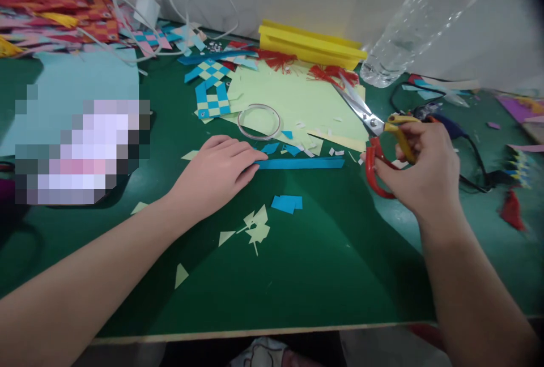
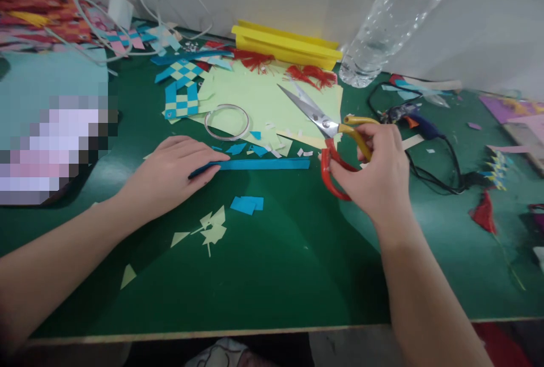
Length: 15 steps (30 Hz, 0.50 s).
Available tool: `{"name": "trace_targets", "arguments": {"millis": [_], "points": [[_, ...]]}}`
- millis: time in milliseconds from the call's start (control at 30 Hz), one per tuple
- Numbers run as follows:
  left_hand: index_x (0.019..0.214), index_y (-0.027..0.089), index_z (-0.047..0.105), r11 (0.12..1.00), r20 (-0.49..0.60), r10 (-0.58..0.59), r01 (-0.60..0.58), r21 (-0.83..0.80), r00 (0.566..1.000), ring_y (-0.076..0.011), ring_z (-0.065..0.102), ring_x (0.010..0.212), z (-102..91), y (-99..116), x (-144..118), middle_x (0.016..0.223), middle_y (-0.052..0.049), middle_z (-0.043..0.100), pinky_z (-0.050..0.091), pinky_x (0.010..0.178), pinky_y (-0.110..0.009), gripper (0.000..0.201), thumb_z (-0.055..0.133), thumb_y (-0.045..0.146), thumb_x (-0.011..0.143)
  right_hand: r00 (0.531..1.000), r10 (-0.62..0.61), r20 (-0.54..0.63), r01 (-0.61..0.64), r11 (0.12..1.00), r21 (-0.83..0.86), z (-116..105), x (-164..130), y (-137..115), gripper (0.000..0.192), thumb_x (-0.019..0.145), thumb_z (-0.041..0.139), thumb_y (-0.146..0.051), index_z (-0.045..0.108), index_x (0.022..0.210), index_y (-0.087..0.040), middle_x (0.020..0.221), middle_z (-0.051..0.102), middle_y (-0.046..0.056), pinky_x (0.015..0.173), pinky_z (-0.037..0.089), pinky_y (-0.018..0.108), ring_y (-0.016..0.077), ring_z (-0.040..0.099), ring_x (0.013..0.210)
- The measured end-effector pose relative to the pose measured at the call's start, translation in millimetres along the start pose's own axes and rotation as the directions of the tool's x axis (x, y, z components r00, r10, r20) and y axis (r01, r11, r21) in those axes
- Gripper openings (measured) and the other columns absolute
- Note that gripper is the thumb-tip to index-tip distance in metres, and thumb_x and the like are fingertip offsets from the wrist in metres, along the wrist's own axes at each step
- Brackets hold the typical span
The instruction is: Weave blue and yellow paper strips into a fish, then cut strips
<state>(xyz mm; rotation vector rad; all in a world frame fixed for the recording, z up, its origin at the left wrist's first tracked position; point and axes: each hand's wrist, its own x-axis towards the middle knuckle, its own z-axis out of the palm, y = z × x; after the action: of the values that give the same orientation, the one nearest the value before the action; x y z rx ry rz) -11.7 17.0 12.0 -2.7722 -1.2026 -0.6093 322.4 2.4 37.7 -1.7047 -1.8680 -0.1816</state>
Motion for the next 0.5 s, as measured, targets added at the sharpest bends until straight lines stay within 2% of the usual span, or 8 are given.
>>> {"name": "trace_targets", "arguments": {"millis": [133,233,367,500], "points": [[0.111,0.02,0.066,0.998,0.029,-0.057,0.057,0.015,0.998,-0.0222,0.066,0.096,-0.1,-1.0,-0.6,0.101,-0.004,0.072,0.043,0.092,-0.039,0.027,0.042,0.025,0.1,0.984,-0.149,0.102,0.151,0.989,-0.006,-1.0,0.0,-6.6,0.053,0.069,0.072,-0.051,0.051,0.108,-0.024,0.097,0.057,0.009,0.063,0.048,0.041,0.0223,0.054,0.072],[0.112,0.021,0.066,0.997,0.037,-0.081,0.081,0.017,0.996,-0.0226,0.066,0.097,0.1,-1.6,-1.3,0.102,-0.004,0.072,0.042,0.091,-0.039,0.027,0.042,0.026,0.1,0.954,-0.228,0.194,0.223,0.974,0.045,-2.1,0.1,-7.3,0.053,0.07,0.072,-0.047,0.05,0.113,-0.024,0.11,0.058,0.011,0.068,0.051,0.042,0.0263,0.059,0.085],[0.11,0.021,0.066,0.996,0.033,-0.085,0.084,0.022,0.996,-0.0221,0.066,0.097,0.0,-1.5,-2.2,0.102,-0.003,0.071,0.041,0.092,-0.038,0.025,0.043,0.026,0.099,0.897,-0.281,0.342,0.275,0.959,0.069,-3.2,-0.2,-6.1,0.052,0.074,0.068,-0.043,0.05,0.117,-0.021,0.118,0.058,0.014,0.083,0.052,0.047,0.0335,0.058,0.11],[0.105,0.021,0.066,0.994,0.026,-0.11,0.11,0.006,0.994,-0.0218,0.066,0.095,-0.5,-0.4,-1.9,0.101,-0.003,0.071,0.042,0.091,-0.039,0.024,0.043,0.026,0.099,0.864,-0.303,0.403,0.3,0.951,0.072,-3.7,0.9,-4.6,0.051,0.074,0.069,-0.045,0.053,0.116,-0.021,0.118,0.06,0.013,0.09,0.051,0.049,0.0334,0.059,0.113]]}}
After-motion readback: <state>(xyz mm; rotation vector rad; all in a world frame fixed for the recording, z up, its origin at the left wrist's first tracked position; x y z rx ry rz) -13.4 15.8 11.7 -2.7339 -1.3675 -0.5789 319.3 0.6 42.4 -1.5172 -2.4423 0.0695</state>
